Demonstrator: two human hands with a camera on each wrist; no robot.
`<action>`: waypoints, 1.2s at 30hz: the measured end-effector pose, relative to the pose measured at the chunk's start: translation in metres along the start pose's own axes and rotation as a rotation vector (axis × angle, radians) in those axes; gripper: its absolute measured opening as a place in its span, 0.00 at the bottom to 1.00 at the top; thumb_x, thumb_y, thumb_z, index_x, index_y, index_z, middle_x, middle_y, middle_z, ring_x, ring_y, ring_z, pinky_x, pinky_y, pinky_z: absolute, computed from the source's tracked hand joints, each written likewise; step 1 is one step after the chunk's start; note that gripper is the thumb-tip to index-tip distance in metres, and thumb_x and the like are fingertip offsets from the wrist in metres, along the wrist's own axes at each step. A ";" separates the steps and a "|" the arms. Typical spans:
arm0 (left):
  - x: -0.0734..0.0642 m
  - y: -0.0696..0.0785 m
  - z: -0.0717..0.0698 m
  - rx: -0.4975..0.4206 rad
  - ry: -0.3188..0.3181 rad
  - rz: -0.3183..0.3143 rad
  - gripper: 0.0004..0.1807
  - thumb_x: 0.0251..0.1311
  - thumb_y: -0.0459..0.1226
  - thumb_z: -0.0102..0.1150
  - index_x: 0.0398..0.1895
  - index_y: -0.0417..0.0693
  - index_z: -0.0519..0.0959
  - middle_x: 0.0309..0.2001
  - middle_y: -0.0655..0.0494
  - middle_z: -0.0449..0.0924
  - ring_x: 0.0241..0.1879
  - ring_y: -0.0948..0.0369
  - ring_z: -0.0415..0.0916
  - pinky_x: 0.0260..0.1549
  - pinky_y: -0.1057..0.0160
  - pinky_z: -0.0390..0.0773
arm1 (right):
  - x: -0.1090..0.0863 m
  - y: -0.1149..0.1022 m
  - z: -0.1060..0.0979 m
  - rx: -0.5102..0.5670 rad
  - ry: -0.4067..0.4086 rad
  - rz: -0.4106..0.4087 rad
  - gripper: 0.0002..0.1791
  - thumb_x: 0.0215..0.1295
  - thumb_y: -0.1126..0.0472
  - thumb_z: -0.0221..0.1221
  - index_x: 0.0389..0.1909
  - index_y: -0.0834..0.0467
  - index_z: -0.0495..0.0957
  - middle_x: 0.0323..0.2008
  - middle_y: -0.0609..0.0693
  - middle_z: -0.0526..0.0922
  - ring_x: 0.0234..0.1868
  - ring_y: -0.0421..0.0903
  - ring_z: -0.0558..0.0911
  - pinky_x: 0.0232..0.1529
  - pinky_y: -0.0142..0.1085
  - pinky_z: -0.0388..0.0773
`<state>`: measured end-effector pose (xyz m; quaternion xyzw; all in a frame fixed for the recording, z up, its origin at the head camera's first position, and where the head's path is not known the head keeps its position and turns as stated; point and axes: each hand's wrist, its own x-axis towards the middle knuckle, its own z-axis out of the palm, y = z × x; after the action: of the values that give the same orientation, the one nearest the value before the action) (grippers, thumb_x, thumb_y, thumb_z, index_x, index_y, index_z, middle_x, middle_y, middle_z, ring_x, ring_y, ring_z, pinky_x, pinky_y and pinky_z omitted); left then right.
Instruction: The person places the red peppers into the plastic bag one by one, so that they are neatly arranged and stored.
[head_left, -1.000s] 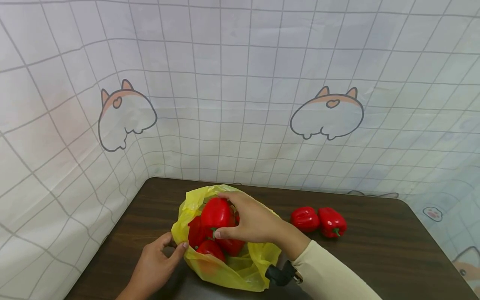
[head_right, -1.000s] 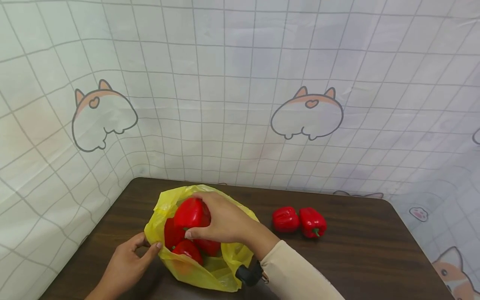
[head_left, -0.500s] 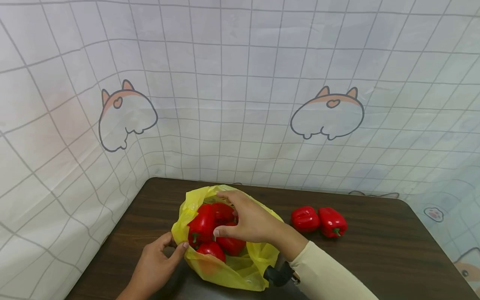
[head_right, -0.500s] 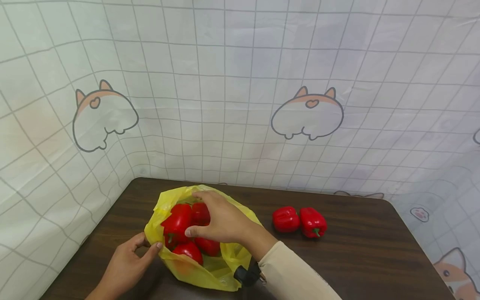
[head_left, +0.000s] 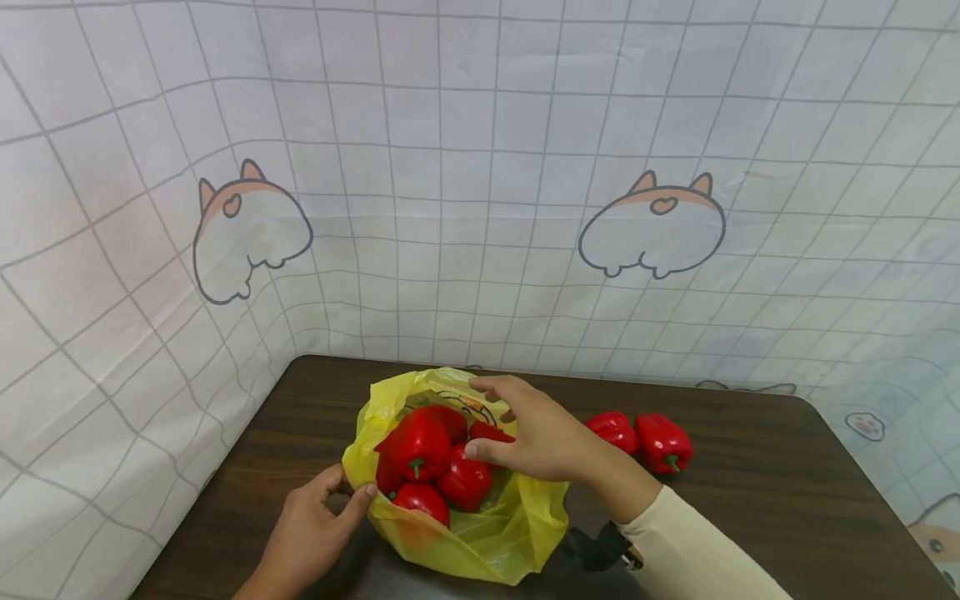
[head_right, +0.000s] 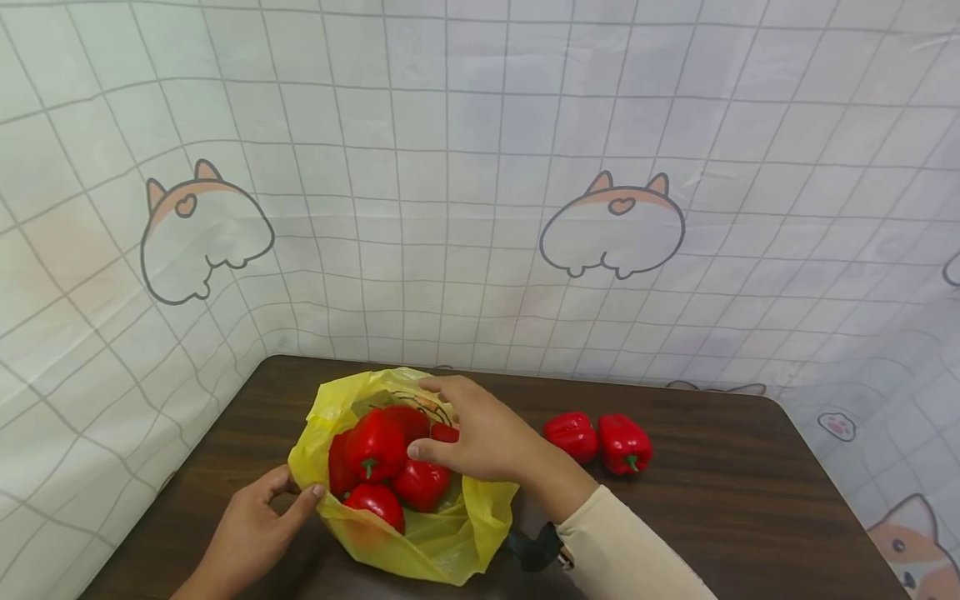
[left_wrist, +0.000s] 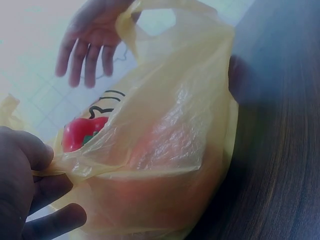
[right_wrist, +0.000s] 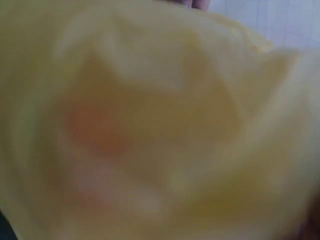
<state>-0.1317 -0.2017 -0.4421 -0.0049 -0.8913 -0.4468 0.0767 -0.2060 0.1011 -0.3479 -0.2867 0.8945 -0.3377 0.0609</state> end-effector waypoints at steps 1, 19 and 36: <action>0.000 0.000 0.000 0.002 -0.001 -0.003 0.09 0.67 0.44 0.69 0.43 0.50 0.84 0.38 0.62 0.85 0.47 0.60 0.80 0.47 0.49 0.79 | -0.003 0.002 -0.003 -0.003 0.012 0.006 0.44 0.62 0.41 0.71 0.75 0.47 0.64 0.68 0.47 0.71 0.59 0.51 0.78 0.55 0.48 0.77; 0.001 -0.002 -0.001 0.019 -0.008 -0.028 0.11 0.67 0.44 0.69 0.45 0.49 0.84 0.39 0.61 0.85 0.47 0.59 0.81 0.49 0.46 0.79 | -0.051 0.039 -0.030 0.007 0.103 0.028 0.43 0.64 0.40 0.69 0.74 0.49 0.65 0.69 0.46 0.71 0.59 0.52 0.80 0.57 0.54 0.76; -0.001 -0.004 -0.001 -0.011 0.002 -0.002 0.11 0.67 0.45 0.69 0.44 0.49 0.84 0.39 0.62 0.85 0.47 0.61 0.80 0.48 0.48 0.79 | -0.089 0.089 -0.040 -0.012 0.225 0.097 0.39 0.66 0.41 0.67 0.73 0.51 0.66 0.67 0.51 0.75 0.57 0.57 0.81 0.49 0.52 0.81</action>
<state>-0.1308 -0.2054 -0.4449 -0.0041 -0.8888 -0.4518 0.0770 -0.1863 0.2276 -0.3817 -0.2038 0.9104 -0.3590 -0.0256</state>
